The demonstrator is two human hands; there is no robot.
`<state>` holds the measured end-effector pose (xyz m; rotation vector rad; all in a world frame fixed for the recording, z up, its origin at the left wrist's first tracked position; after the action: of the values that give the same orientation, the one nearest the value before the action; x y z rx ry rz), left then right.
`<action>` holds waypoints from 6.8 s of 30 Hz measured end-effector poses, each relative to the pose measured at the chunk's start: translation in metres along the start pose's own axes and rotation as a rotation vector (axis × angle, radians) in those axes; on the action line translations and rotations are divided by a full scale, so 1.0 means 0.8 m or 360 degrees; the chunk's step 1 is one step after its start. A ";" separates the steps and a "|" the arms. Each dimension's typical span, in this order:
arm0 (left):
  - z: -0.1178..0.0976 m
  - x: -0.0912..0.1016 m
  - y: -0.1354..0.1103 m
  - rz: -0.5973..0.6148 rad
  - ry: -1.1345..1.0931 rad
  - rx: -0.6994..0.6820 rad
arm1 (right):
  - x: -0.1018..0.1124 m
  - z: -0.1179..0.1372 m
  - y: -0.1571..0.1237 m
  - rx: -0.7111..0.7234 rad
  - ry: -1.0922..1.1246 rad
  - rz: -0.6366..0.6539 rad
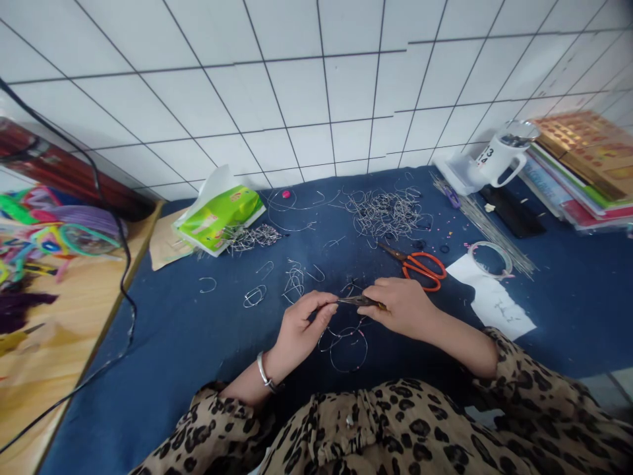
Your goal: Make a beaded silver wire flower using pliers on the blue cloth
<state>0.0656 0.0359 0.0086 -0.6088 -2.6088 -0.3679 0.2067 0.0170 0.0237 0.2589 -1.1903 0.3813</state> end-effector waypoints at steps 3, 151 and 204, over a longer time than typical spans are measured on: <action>0.001 -0.002 0.002 0.0027 -0.0023 0.0018 | -0.006 -0.003 0.002 -0.0014 0.0118 0.0050; 0.070 -0.039 -0.010 0.0252 -0.0837 0.0799 | -0.027 -0.007 0.006 -0.0115 0.0272 0.0106; 0.044 -0.051 -0.005 0.0911 -0.0661 0.0508 | -0.033 0.018 0.002 0.0362 0.0001 0.0163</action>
<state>0.0844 0.0298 -0.0422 -1.3724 -2.6150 0.3845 0.1854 0.0087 0.0040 0.3955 -1.1626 0.6080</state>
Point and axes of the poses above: each hand's wrist, its own y-axis towards the middle knuckle, its own x-axis out of the back of the hand, z = x × y, the point moved 10 cm from there along y, towards the middle knuckle, and after that the axes turned 2 degrees about z, right-handed, at the moved point
